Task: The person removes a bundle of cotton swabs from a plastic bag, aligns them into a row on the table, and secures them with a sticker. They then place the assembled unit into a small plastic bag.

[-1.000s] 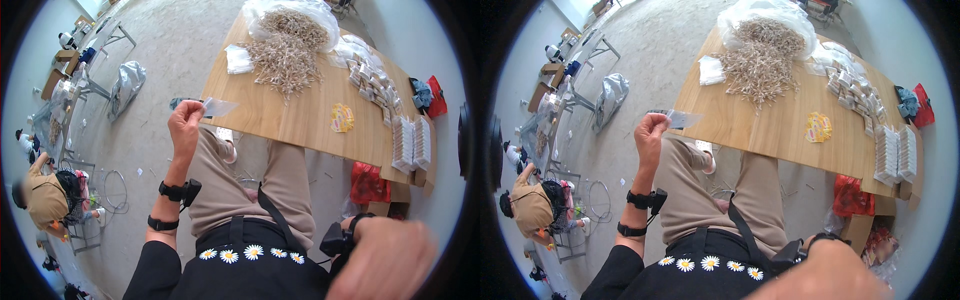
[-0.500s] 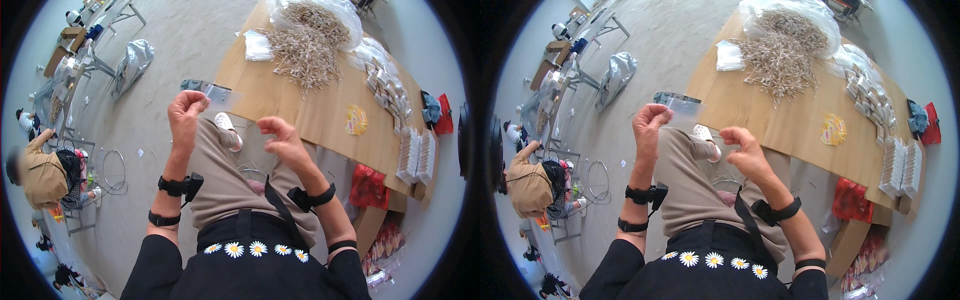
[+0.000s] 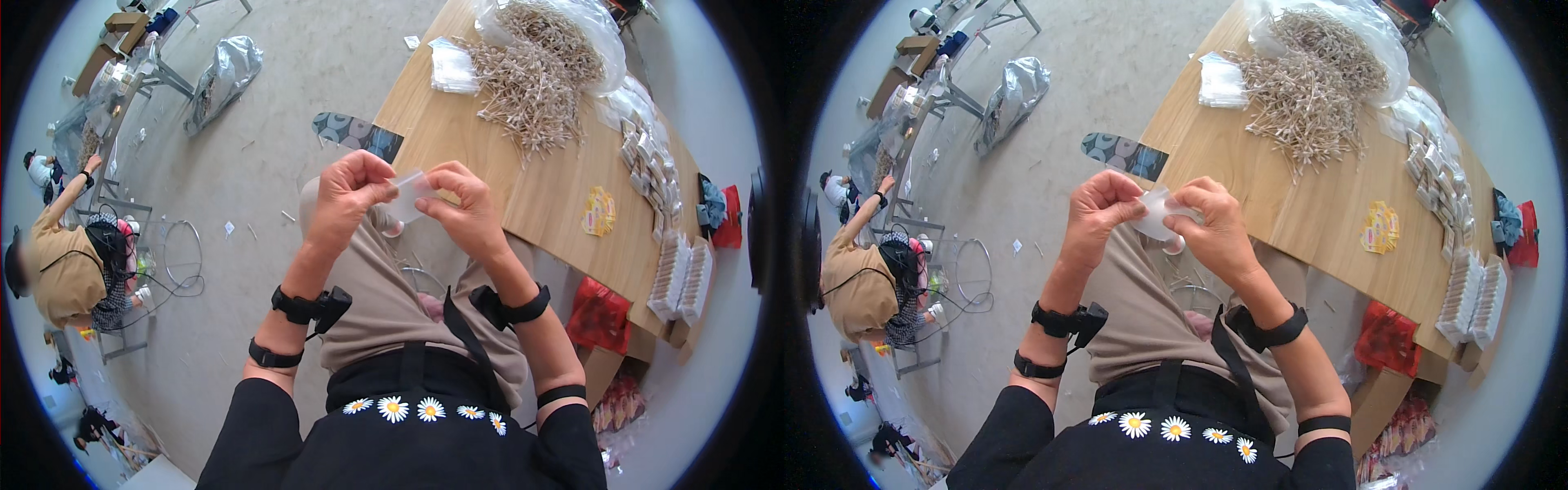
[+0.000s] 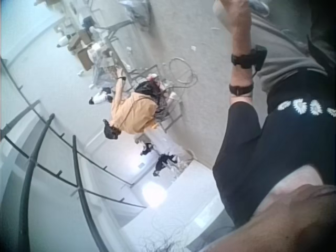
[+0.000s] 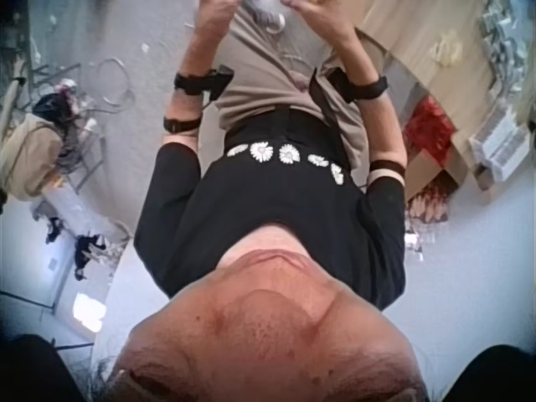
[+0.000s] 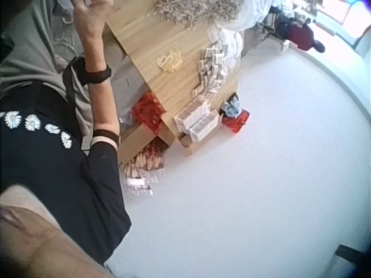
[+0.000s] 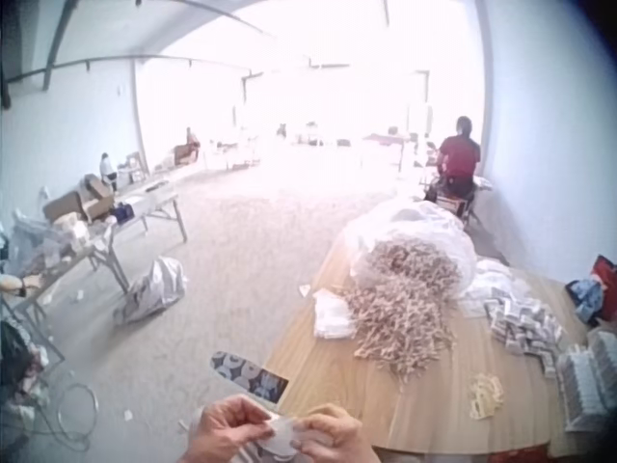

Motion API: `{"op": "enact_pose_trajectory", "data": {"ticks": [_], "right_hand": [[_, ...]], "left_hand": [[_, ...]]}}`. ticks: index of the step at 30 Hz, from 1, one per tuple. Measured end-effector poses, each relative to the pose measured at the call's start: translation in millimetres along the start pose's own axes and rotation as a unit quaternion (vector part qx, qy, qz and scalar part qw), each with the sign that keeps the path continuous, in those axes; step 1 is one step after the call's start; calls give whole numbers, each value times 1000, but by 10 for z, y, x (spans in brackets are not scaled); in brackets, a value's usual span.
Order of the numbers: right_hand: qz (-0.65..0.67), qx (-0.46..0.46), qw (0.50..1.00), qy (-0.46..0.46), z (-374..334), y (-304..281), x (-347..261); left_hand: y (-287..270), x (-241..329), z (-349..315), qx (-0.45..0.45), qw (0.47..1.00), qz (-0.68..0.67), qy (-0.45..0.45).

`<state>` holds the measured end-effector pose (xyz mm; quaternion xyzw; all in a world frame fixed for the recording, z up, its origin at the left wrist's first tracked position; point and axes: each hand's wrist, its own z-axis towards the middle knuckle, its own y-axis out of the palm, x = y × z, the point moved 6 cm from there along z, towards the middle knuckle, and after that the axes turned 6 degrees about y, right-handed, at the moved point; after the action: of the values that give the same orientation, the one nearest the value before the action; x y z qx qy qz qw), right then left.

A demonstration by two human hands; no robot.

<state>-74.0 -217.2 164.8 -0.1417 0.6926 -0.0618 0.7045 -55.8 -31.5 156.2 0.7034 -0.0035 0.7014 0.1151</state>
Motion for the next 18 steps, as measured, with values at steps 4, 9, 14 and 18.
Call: {"op": "enact_pose_trajectory", "data": {"ticks": [4,9,14,18], "right_hand": [[-10,21,999,-33,-14,14,-131],[-104,36,983,-146,-36,27,-394],[-161,-7,966,-201,-146,120,-447],[-167,-31,973,-156,-257,89,-349]], "left_hand": [[-48,-49,-65,-11,1000,-15,-5],[-171,-442,-290,7,979,-153,-132],[244,-567,-511,-43,915,-338,-216],[233,-768,-543,-27,924,-337,-181]]}}
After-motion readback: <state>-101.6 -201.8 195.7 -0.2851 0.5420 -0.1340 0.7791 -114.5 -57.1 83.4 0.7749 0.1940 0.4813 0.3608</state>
